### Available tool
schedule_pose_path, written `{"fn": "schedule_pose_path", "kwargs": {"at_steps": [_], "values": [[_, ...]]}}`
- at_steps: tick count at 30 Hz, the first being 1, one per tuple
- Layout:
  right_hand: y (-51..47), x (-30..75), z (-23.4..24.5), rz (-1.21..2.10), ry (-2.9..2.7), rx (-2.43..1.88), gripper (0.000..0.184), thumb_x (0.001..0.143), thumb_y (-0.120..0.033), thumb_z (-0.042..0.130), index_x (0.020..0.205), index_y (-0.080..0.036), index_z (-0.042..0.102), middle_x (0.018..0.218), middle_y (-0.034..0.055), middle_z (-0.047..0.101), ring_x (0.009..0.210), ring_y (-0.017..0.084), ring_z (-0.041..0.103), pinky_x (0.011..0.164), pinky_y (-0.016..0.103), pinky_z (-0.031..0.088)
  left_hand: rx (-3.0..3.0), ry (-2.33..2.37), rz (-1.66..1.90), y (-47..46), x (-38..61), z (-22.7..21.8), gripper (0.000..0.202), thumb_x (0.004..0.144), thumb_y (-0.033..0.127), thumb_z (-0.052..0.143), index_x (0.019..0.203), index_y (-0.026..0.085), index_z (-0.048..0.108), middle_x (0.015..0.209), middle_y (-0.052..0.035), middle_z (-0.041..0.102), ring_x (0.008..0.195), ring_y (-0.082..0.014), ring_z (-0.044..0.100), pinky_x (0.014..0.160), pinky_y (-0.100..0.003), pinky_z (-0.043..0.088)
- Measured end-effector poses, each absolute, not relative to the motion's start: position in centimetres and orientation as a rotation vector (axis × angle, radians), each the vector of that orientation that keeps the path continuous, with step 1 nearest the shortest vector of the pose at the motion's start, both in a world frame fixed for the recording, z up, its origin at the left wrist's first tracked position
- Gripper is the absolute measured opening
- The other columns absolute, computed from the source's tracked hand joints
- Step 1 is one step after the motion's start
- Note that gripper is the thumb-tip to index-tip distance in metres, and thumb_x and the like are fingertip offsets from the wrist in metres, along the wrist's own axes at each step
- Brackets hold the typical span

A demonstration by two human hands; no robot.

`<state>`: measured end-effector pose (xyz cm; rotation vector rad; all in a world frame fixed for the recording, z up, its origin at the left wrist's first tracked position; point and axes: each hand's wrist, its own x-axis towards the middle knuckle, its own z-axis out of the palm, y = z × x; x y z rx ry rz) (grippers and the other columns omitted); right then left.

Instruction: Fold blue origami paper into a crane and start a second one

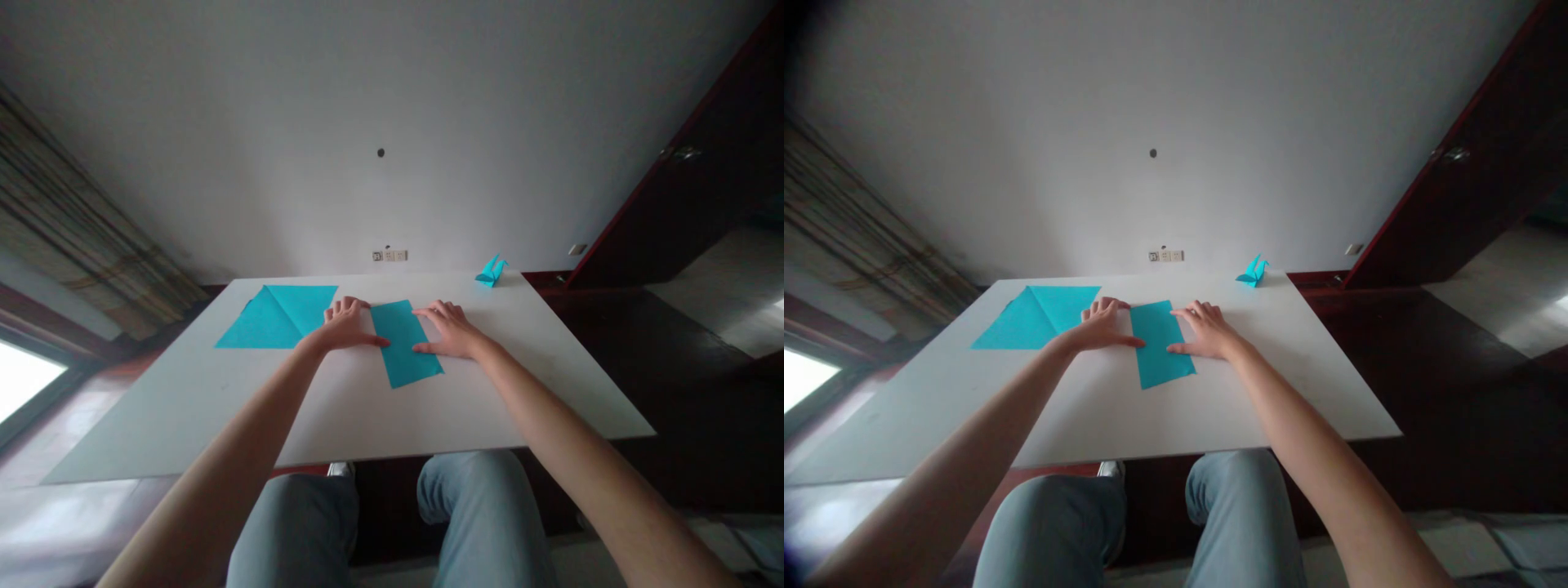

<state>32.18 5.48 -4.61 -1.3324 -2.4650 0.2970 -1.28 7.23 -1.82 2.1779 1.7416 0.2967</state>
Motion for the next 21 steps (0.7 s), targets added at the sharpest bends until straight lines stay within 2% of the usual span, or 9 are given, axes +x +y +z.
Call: {"fn": "schedule_pose_path", "kwargs": {"at_steps": [2,5,8,11,13,16,18,20,21], "values": [[5.5,32.3,-4.7,0.299,-2.483,-1.335,0.099,0.100,-0.085,0.088,0.184,-0.037,0.068,0.167,0.0236,0.069,0.151,0.056,0.065,0.135,0.081,0.048,2.167,1.729,0.282,7.8,-1.1,-1.6,0.136,0.059,0.087,0.102,0.172,0.024,0.065,0.186,-0.0264,0.051,0.177,-0.0645,0.040,0.149,-0.078,0.033],[5.7,32.6,-4.7,0.309,-2.517,-1.327,0.096,0.101,-0.092,0.082,0.181,-0.039,0.071,0.165,0.0210,0.068,0.152,0.055,0.062,0.139,0.078,0.044,2.155,1.694,0.289,8.3,-0.9,-1.4,0.137,0.053,0.085,0.107,0.169,0.026,0.065,0.185,-0.0247,0.053,0.178,-0.0650,0.039,0.149,-0.078,0.032],[5.9,33.1,-4.7,0.319,-2.531,-1.317,0.109,0.098,-0.100,0.079,0.185,-0.036,0.066,0.165,0.0215,0.066,0.152,0.055,0.061,0.139,0.079,0.043,2.149,1.634,0.331,8.4,-1.1,-1.4,0.136,0.053,0.082,0.110,0.167,0.023,0.064,0.179,-0.0264,0.059,0.173,-0.0625,0.048,0.149,-0.076,0.033],[6.2,33.5,-4.7,0.325,-2.524,-1.299,0.121,0.095,-0.105,0.078,0.189,-0.034,0.057,0.166,0.0217,0.065,0.155,0.055,0.060,0.139,0.079,0.043,2.137,1.527,0.389,8.5,-1.2,-1.8,0.133,0.058,0.076,0.112,0.168,0.023,0.059,0.168,-0.0233,0.070,0.162,-0.0528,0.063,0.145,-0.068,0.041],[6.5,33.7,-4.8,0.333,-2.519,-1.274,0.125,0.092,-0.106,0.080,0.191,-0.034,0.052,0.169,0.0219,0.064,0.158,0.057,0.058,0.140,0.080,0.042,2.078,1.361,0.524,8.7,-1.1,-2.6,0.144,0.060,0.064,0.115,0.180,0.021,0.046,0.153,-0.0202,0.079,0.147,-0.0444,0.075,0.137,-0.062,0.051],[7.2,34.0,-5.3,0.343,-2.492,-1.237,0.142,0.086,-0.104,0.088,0.196,-0.030,0.039,0.172,0.0249,0.062,0.158,0.059,0.059,0.139,0.084,0.041,1.861,1.112,0.774,9.2,-0.4,-4.2,0.160,0.064,0.042,0.113,0.194,0.025,0.022,0.114,-0.0059,0.085,0.111,-0.0340,0.083,0.110,-0.051,0.064],[7.8,34.3,-5.8,0.350,-2.421,-1.214,0.150,0.083,-0.097,0.096,0.198,-0.026,0.031,0.166,0.0260,0.066,0.147,0.057,0.064,0.135,0.084,0.046,1.765,1.061,0.892,9.5,0.1,-5.1,0.155,0.063,0.035,0.112,0.194,0.026,0.029,0.097,0.0013,0.079,0.098,-0.0305,0.081,0.097,-0.044,0.064],[8.2,34.5,-6.3,0.383,-2.312,-1.195,0.148,0.082,-0.088,0.101,0.197,-0.025,0.033,0.159,0.0242,0.072,0.135,0.051,0.069,0.130,0.080,0.051,1.729,1.061,0.982,9.6,0.5,-5.6,0.135,0.060,0.033,0.114,0.180,0.025,0.053,0.091,0.0024,0.076,0.093,-0.0289,0.079,0.088,-0.039,0.064],[8.4,34.6,-6.4,0.428,-2.243,-1.184,0.143,0.081,-0.084,0.104,0.194,-0.025,0.040,0.155,0.0225,0.074,0.130,0.048,0.070,0.129,0.077,0.052,1.730,1.065,1.012,9.6,0.6,-5.6,0.118,0.059,0.035,0.115,0.166,0.024,0.065,0.091,0.0016,0.076,0.092,-0.0282,0.078,0.084,-0.037,0.063]]}}
